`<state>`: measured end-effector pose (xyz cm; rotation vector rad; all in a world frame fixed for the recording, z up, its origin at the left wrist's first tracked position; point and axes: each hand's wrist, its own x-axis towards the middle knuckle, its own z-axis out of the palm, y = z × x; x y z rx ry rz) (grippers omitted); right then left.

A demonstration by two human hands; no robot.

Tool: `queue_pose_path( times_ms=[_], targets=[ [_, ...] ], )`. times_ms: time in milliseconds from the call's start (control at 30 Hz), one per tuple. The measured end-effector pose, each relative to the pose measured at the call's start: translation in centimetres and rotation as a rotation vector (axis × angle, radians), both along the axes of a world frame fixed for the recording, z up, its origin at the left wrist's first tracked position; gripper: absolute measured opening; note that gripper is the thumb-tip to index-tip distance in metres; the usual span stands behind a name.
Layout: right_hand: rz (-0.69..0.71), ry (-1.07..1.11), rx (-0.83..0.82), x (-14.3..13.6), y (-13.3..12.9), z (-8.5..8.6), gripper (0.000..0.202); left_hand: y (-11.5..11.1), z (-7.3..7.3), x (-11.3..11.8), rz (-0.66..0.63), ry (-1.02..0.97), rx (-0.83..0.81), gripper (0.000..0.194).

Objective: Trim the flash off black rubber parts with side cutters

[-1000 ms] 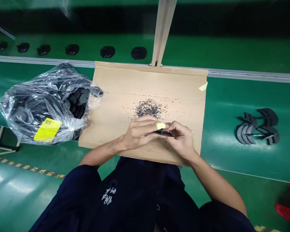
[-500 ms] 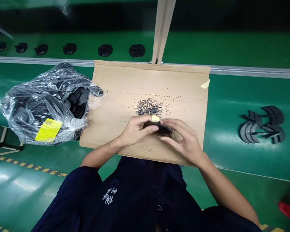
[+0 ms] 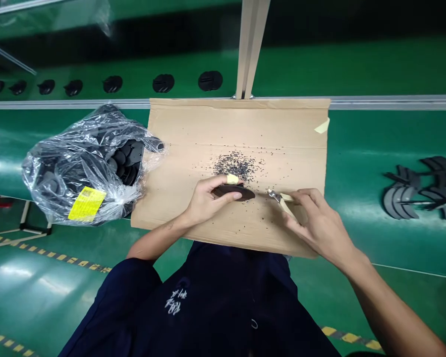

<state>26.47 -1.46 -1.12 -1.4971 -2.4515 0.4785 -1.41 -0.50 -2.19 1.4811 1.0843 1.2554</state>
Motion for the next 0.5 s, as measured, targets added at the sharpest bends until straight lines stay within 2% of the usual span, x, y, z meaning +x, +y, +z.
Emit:
queue_pose_path(
  times_ms=[100,167,300,500],
  targets=[
    [0.077,0.171,0.013,-0.1,0.4,1.8,0.034,-0.1,0.6,-0.2,-0.019,0.134,0.243,0.023],
    [0.139,0.231,0.033,-0.4,0.4,3.0,0.033,-0.1,0.9,-0.3,-0.033,0.184,0.336,0.024],
    [0.235,0.218,0.156,-1.1,0.5,4.3,0.036,-0.1,1.3,-0.1,-0.078,0.201,0.416,0.028],
    [0.302,0.142,0.281,-1.6,0.9,4.5,0.034,-0.2,1.8,0.4,-0.129,0.158,0.435,0.033]
  ],
)
